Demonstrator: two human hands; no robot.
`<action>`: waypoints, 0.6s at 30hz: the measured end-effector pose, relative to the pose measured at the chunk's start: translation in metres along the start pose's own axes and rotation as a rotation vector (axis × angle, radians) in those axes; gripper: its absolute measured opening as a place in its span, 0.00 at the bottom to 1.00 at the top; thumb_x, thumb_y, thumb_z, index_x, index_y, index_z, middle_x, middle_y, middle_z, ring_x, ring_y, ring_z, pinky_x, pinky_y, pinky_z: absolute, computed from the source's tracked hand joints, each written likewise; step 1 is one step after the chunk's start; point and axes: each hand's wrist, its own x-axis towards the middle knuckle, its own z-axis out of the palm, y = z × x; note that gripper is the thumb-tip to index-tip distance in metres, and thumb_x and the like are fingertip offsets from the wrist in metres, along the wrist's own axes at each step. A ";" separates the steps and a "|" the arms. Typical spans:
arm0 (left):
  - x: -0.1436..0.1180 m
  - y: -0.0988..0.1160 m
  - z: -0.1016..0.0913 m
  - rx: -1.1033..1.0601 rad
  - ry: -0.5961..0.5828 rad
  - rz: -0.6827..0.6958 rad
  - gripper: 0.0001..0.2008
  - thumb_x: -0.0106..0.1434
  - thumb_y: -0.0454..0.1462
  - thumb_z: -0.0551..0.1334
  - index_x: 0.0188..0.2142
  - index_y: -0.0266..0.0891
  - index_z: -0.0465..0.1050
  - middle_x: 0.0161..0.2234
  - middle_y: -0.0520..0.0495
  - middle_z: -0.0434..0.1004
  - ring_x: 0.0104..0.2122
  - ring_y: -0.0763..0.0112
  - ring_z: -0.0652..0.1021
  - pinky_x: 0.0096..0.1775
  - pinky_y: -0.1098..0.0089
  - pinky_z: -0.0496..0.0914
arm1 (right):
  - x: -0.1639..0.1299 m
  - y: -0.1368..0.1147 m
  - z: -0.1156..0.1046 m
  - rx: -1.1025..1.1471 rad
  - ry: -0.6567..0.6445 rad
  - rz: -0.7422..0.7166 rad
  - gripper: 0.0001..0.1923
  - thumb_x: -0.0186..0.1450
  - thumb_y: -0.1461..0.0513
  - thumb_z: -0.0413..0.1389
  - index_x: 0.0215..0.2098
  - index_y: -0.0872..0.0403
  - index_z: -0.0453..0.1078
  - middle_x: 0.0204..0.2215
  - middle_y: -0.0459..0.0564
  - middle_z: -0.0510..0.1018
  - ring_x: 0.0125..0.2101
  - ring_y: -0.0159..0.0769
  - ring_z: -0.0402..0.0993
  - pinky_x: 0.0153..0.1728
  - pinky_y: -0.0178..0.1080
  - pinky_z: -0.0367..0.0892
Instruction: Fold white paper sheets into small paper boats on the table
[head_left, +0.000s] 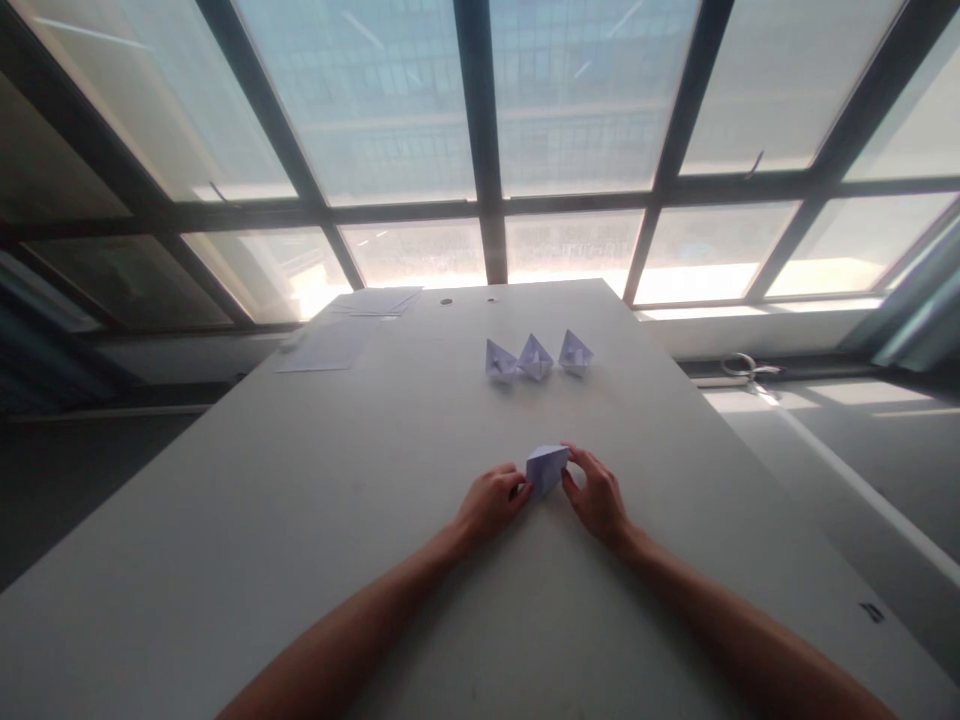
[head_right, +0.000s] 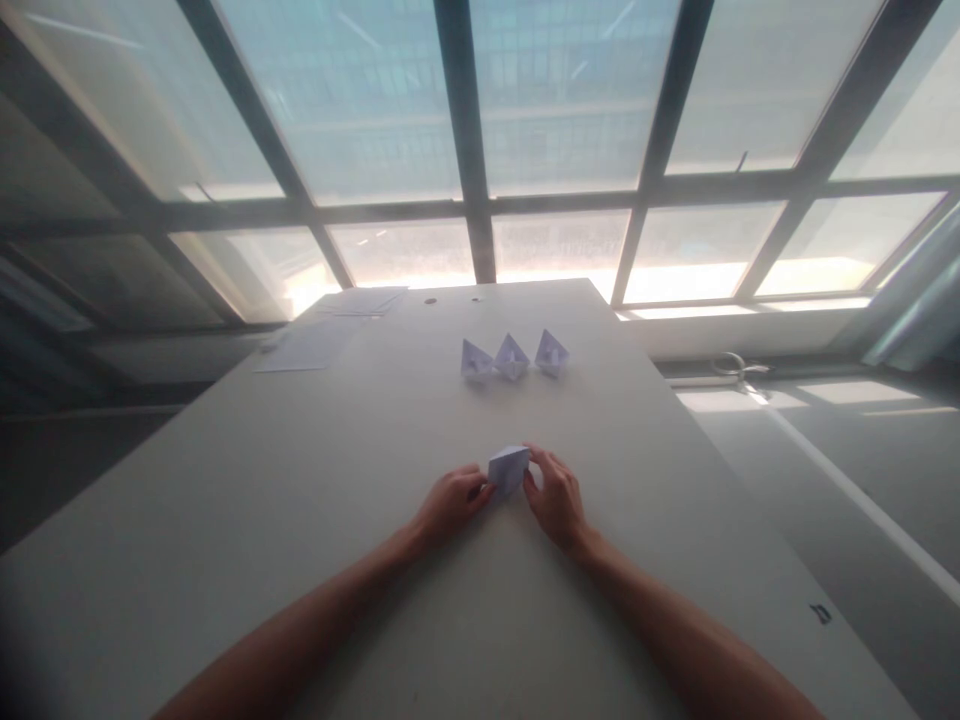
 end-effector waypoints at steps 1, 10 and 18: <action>0.000 0.000 0.000 -0.004 -0.001 0.005 0.14 0.68 0.42 0.55 0.34 0.40 0.78 0.31 0.49 0.72 0.30 0.70 0.71 0.37 0.72 0.66 | 0.001 0.000 0.000 0.006 -0.013 -0.021 0.21 0.67 0.61 0.48 0.57 0.49 0.69 0.51 0.51 0.77 0.52 0.43 0.72 0.54 0.45 0.66; 0.001 -0.006 0.000 0.011 0.284 -0.008 0.18 0.68 0.43 0.58 0.53 0.38 0.70 0.45 0.43 0.74 0.45 0.63 0.74 0.48 0.64 0.69 | 0.003 0.000 -0.004 -0.151 -0.206 -0.139 0.22 0.69 0.66 0.45 0.57 0.47 0.70 0.56 0.45 0.73 0.57 0.37 0.69 0.62 0.46 0.56; -0.003 -0.006 0.006 0.229 -0.041 0.241 0.30 0.66 0.31 0.51 0.68 0.43 0.52 0.68 0.49 0.52 0.67 0.65 0.52 0.66 0.57 0.49 | 0.001 -0.004 -0.003 -0.262 -0.373 -0.185 0.28 0.63 0.70 0.47 0.61 0.54 0.67 0.62 0.50 0.66 0.63 0.38 0.58 0.65 0.46 0.48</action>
